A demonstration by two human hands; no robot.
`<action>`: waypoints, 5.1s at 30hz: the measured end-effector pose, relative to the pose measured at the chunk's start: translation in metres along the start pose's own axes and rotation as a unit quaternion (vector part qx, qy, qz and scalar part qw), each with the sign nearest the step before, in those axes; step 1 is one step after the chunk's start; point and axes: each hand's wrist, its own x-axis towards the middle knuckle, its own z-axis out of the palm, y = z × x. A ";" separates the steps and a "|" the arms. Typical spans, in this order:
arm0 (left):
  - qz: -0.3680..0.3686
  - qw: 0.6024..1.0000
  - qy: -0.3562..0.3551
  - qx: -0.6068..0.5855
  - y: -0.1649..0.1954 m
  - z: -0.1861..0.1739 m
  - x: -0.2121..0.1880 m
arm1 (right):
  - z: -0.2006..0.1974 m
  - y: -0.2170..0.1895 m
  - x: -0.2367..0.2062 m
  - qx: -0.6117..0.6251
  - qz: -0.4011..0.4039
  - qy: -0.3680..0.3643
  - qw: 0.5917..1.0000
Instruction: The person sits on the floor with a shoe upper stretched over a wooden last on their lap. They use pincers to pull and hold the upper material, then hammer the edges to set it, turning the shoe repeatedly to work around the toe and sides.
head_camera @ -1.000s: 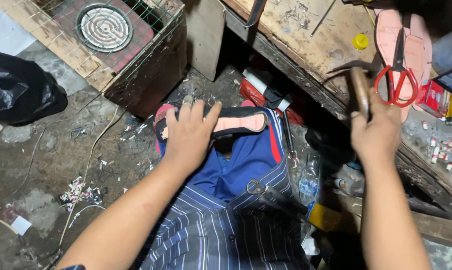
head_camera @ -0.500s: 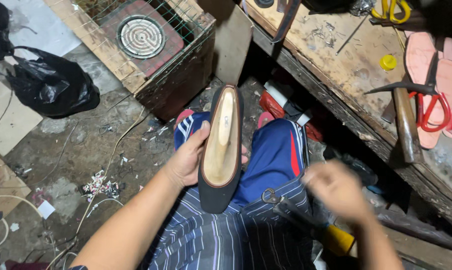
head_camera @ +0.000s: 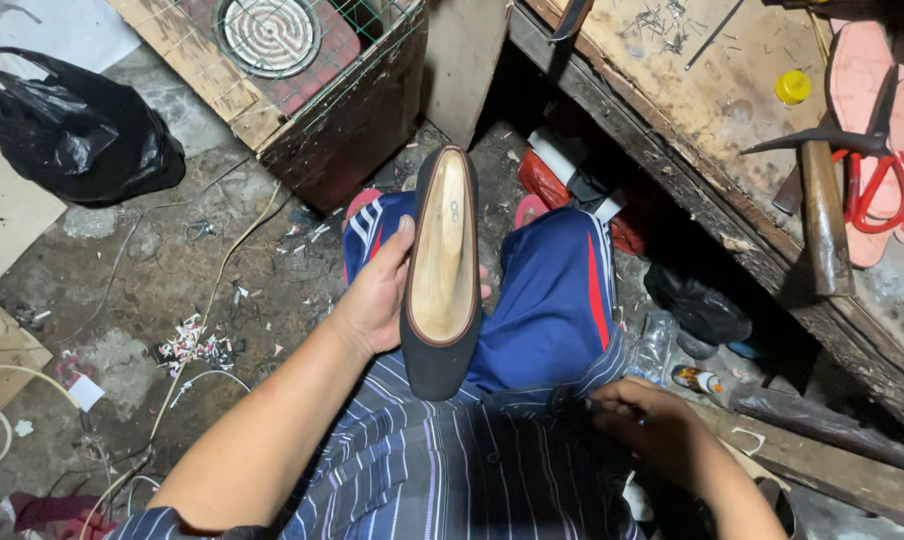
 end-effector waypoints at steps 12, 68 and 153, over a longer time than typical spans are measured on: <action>0.046 0.998 0.034 0.005 0.007 0.002 0.007 | 0.006 -0.005 0.005 -0.033 -0.069 0.005 0.997; 0.091 0.967 0.179 0.159 0.071 -0.007 -0.004 | 0.030 -0.085 0.010 -0.250 -0.326 0.149 0.899; 0.176 0.764 -0.007 0.620 0.081 0.093 -0.015 | 0.037 -0.199 -0.012 0.372 -0.057 -0.493 0.785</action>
